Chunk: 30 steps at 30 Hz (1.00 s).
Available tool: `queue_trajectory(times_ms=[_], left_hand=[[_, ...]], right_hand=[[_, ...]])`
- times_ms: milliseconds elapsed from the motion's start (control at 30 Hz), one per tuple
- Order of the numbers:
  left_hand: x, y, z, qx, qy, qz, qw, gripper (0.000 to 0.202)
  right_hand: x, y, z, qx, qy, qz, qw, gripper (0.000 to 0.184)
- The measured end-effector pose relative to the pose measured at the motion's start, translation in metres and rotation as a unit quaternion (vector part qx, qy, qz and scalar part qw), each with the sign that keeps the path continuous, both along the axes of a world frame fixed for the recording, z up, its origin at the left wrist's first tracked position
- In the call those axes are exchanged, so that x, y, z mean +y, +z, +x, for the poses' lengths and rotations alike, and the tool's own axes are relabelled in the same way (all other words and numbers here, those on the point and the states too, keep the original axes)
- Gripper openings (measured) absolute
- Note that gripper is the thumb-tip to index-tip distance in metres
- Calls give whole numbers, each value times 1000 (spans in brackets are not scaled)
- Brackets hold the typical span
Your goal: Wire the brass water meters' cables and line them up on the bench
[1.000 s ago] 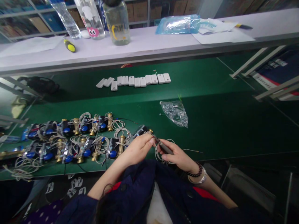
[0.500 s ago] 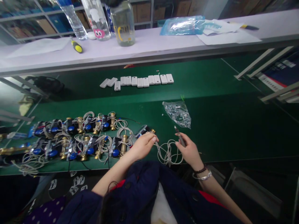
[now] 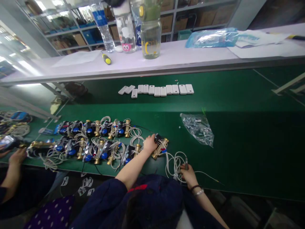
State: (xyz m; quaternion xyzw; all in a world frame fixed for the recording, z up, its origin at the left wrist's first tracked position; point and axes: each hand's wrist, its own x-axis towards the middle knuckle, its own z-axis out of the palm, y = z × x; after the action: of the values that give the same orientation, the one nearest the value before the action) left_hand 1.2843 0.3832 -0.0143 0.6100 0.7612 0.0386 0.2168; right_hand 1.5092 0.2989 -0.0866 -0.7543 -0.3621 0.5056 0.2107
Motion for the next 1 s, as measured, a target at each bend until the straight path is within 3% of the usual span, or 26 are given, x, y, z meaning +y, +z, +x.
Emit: queue_trajectory(times_ms=[133,300,367,467,533,633,733,800,867,933,1000], left_hand=[[19,28,-43,8,82,26,996,53],[34,72,-92,35,192,102,976,58],[35,77,-103,52,216,125,967,59],[35,63,-111,76,206,96,971,57],[37,45,-114,77,193,50,977,57],[42,21,-113,65,181,-2,981,57],[47,11,-105,67,178,-9,982,54],[46,11,-93,88,174,28,980,56],[40,9,-73,133,147,116,973,58],[28,3,-50,167,46,198,965,55],[16,-11,-31,157,-140,203,956,51]], right_hand=[[56,11,-30,4,-3,62,998,36],[119,33,-124,111,114,84,984,26],[131,37,-158,144,162,85,973,19],[137,34,-180,123,172,94,973,18],[137,25,-174,82,155,91,980,19],[132,8,-144,31,128,75,988,20],[123,-3,-99,-28,79,65,994,27],[118,-6,-67,-90,26,54,994,35],[115,-7,-37,-157,-26,33,987,44],[113,-8,-15,-199,-52,18,978,56],[110,-10,0,-211,-40,29,976,65]])
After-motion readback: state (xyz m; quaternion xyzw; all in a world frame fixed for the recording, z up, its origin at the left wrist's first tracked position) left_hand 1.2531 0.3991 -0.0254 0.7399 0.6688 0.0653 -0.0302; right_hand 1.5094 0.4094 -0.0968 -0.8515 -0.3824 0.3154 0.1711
